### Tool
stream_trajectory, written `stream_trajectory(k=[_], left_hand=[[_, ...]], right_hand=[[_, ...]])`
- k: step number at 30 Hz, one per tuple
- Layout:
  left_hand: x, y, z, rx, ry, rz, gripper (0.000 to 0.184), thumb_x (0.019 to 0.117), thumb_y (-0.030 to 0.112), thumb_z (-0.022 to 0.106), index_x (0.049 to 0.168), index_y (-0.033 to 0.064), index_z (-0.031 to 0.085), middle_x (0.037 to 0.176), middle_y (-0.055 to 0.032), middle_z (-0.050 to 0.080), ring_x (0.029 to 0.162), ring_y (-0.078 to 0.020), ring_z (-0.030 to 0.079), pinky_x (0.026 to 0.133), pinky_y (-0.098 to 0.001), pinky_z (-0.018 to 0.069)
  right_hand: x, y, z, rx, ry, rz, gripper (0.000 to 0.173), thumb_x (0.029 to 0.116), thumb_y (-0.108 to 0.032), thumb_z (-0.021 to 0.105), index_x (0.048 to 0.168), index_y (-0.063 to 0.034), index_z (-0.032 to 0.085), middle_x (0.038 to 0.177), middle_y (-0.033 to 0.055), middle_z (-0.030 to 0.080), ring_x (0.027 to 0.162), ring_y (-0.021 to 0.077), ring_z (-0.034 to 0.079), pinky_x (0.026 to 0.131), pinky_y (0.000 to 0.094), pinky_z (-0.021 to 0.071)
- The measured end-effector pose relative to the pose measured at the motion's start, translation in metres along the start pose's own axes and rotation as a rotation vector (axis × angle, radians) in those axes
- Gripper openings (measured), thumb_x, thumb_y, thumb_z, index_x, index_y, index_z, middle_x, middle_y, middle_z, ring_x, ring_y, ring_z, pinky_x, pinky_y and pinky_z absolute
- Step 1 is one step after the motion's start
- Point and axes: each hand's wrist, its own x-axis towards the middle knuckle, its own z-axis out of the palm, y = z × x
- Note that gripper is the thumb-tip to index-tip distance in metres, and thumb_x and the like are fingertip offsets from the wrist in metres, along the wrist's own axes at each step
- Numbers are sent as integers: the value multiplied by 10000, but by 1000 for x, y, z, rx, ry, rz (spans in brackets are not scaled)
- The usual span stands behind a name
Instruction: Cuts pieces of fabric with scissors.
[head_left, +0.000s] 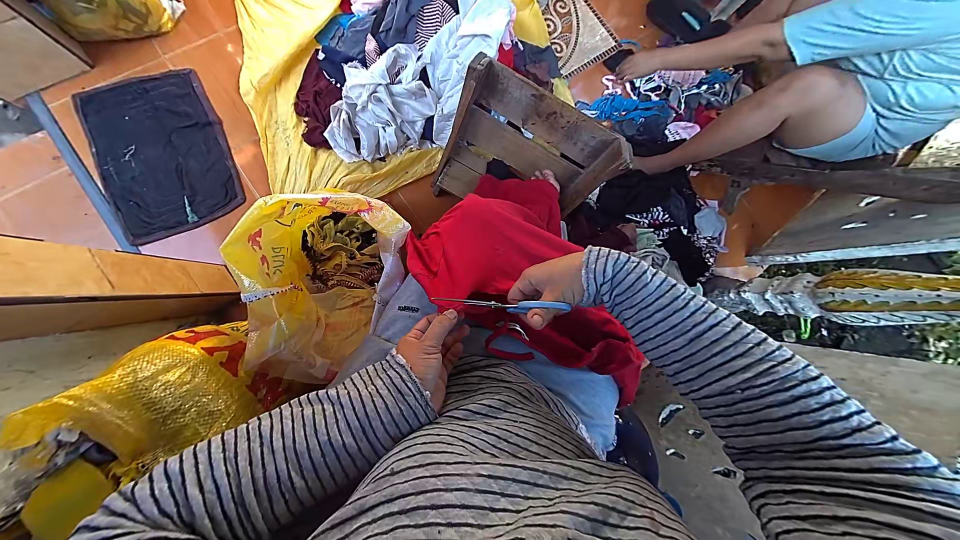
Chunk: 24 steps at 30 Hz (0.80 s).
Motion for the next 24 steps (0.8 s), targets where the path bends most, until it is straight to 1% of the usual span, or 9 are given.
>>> stream_trajectory(k=[2,8,10,11,15,19,21,23,24], left_hand=[[1,0,-1,5,0,0,117,1062,132,541,1139,48,567,1076,-77,674,877,-110,670,729,-223,532],[1,3,-1,-6,12,-14,134,1061,139,544,1151,42,567,1031,-76,668,852,-112,669,721,-223,536],[1,3,-1,-3,5,-27,137,1062,141,543,1152,41,570,1024,-74,673,852,-107,674,721,-221,541],[0,3,-1,-3,4,-32,135,1060,138,544,1150,40,572,1024,-75,676,855,-106,676,724,-221,541],[0,2,-1,-3,4,-42,115,1054,134,558,1123,45,579,1007,-71,685,853,-106,682,723,-222,544],[0,3,-1,-7,15,-47,105,1053,142,561,1107,53,578,989,-63,688,839,-96,682,711,-211,542],[0,3,-1,-9,16,-59,111,1052,137,559,1117,48,576,976,-65,686,833,-98,682,709,-212,544],[0,3,-1,-1,12,-75,110,1052,130,555,1113,42,580,960,-70,681,821,-104,678,711,-217,542],[1,3,-2,6,8,-80,106,1053,127,550,1110,42,578,951,-73,678,817,-110,677,713,-220,543]], right_hand=[[-3,-13,5,-20,44,34,284,973,-270,677,815,-51,591,608,-55,518,504,9,471,507,175,373],[-12,-12,0,-80,71,54,282,947,-173,715,734,-42,584,558,-54,498,477,12,453,497,183,361],[-16,-11,-2,-97,79,82,274,935,-150,734,733,-39,586,564,-43,510,487,23,462,507,192,369],[-17,-12,-2,-101,85,91,273,931,-154,741,735,-38,590,569,-40,518,492,26,469,512,196,375],[-18,-24,2,-118,88,102,308,978,-216,694,753,-40,582,585,-52,504,502,5,457,513,174,363],[-13,-23,-1,-142,112,103,325,931,-203,755,713,-36,582,546,-44,487,474,16,437,495,192,347],[-14,-26,-1,-174,125,151,324,904,-193,785,708,-29,586,545,-35,487,478,32,437,505,209,352],[-18,-27,-1,-207,119,190,321,892,-205,799,718,-25,598,557,-27,509,490,38,456,514,214,367],[-20,-23,-1,-217,110,169,309,887,-204,804,729,-23,609,569,-24,527,500,37,472,519,213,377]])
